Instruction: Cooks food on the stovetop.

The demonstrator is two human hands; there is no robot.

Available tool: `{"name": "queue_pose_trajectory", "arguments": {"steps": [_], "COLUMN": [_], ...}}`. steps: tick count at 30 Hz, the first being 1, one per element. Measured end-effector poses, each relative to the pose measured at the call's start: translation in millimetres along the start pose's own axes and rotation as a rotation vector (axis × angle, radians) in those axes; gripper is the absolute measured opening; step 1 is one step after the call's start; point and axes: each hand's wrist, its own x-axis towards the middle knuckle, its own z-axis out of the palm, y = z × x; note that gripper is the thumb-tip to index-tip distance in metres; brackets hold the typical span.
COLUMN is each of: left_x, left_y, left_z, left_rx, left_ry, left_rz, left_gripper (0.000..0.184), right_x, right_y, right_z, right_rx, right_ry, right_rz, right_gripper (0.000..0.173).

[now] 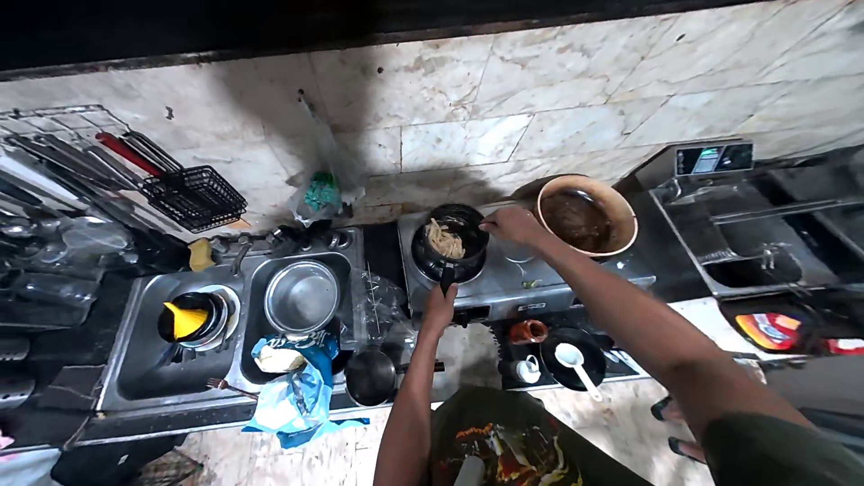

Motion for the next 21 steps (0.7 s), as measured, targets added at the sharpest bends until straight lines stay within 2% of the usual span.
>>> {"name": "queue_pose_trajectory", "arguments": {"steps": [6, 11, 15, 18, 21], "left_x": [0.4, -1.2, -2.5, -1.9, -2.9], "left_y": [0.8, 1.5, 3.0, 2.4, -0.8], "left_z": [1.4, 1.3, 1.5, -0.1, -2.1], "left_rx": [-0.007, -0.015, -0.006, -0.017, -0.047], "left_ry": [0.007, 0.004, 0.001, -0.01, -0.032], "left_rz": [-0.016, -0.024, -0.027, -0.036, -0.022], "left_gripper": [0.046, 0.047, 0.047, 0.048, 0.049], "right_x": [-32.4, -69.8, -69.9, -62.8, -68.2], "right_y": [1.2, -14.5, -18.8, -24.3, -28.6], "right_z": [-34.2, -61.6, -32.3, -2.0, 7.0], "right_rx": [-0.239, -0.449, -0.479, -0.397, -0.346], "right_ry": [0.026, 0.003, 0.041, 0.143, 0.254], "right_rz": [-0.236, -0.246, -0.244, -0.163, -0.031], "right_gripper": [0.024, 0.016, 0.012, 0.012, 0.01]}}
